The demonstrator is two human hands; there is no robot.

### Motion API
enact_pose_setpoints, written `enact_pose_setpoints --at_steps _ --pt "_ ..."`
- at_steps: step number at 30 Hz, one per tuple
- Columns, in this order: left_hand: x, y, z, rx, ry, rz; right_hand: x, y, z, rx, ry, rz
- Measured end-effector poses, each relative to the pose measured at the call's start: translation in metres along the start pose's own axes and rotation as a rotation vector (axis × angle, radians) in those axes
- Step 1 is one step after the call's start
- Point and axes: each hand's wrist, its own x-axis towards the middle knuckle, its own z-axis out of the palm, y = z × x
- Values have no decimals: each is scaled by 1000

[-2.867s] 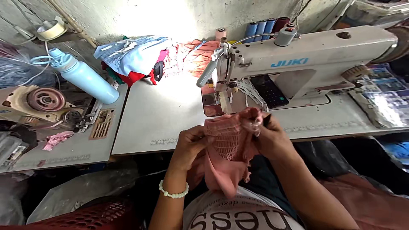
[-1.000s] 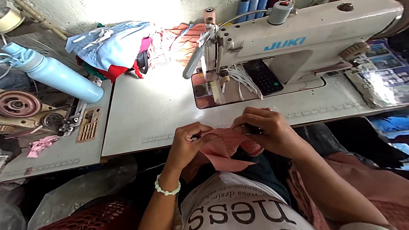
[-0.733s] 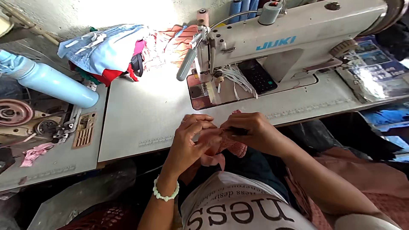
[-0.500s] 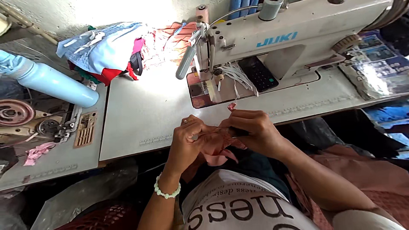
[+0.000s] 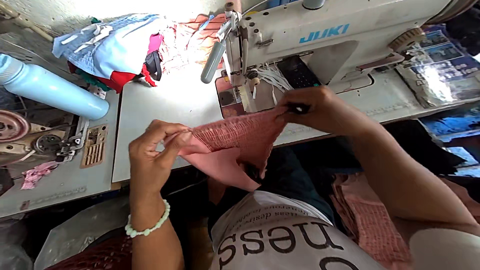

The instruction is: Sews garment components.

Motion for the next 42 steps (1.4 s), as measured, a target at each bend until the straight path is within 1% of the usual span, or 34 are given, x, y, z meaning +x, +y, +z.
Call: enact_pose_setpoints --at_steps 3,5,6,8,10,12,13,15,16,18,19,20,21,22,24,26,28,29,31,33,34,35,38,40,41,42 --pt "0 9 -18 344 -25 -66 27 -18 5 34 81 -45" --pt "1 24 -13 462 -47 -99 46 -33 23 45 99 -100" --pt "1 33 -6 461 -56 -84 55 -41 34 33 101 -141" --pt "1 45 12 344 -62 7 72 -57 57 30 101 -216" --pt "-1 43 22 244 -25 40 84 -71 73 76 104 -276" --pt "-4 34 9 203 39 20 90 -80 79 141 132 -305" --pt "-8 27 -6 213 75 10 90 -82 77 168 137 -295" --pt "-25 9 -48 334 206 -64 83 -80 75 193 130 -235" --pt "-38 -2 -73 443 298 -132 75 -75 77 193 92 -208" --pt "-66 -13 -113 669 500 -329 51 -64 93 190 -55 -172" --pt "-73 -10 -120 750 617 -445 37 -57 111 205 -141 -158" --pt "-71 -1 -118 805 720 -548 22 -51 133 230 -243 -143" --pt "-69 3 -117 855 789 -606 6 -45 159 248 -366 -129" --pt "-69 2 -116 882 813 -636 -9 -40 185 242 -482 -126" --pt "-70 0 -110 890 757 -613 -36 -38 231 145 -616 -144" --pt "-71 -6 -105 906 676 -537 -54 -33 270 -32 -640 -190" --pt "-73 -13 -98 894 652 -484 -61 -26 291 -104 -674 -207" --pt "-76 -18 -96 875 650 -482 -61 -23 294 -113 -677 -213" --pt "-81 -21 -91 844 661 -495 -60 -19 290 -119 -570 -251" --pt "-90 -24 -90 826 694 -502 -62 -16 279 -91 -465 -258" --pt "-95 -27 -91 830 709 -510 -63 -16 269 -58 -466 -238" --pt "-98 -29 -92 844 718 -527 -64 -17 256 -7 -517 -200" --pt "-108 -33 -95 881 711 -577 -71 -21 215 137 -822 -33" --pt "-111 -36 -95 884 688 -584 -69 -18 203 199 -996 69" --pt "-111 -38 -94 880 677 -580 -67 -15 204 235 -995 108" --pt "-110 -40 -92 881 667 -568 -63 -13 208 272 -938 140"
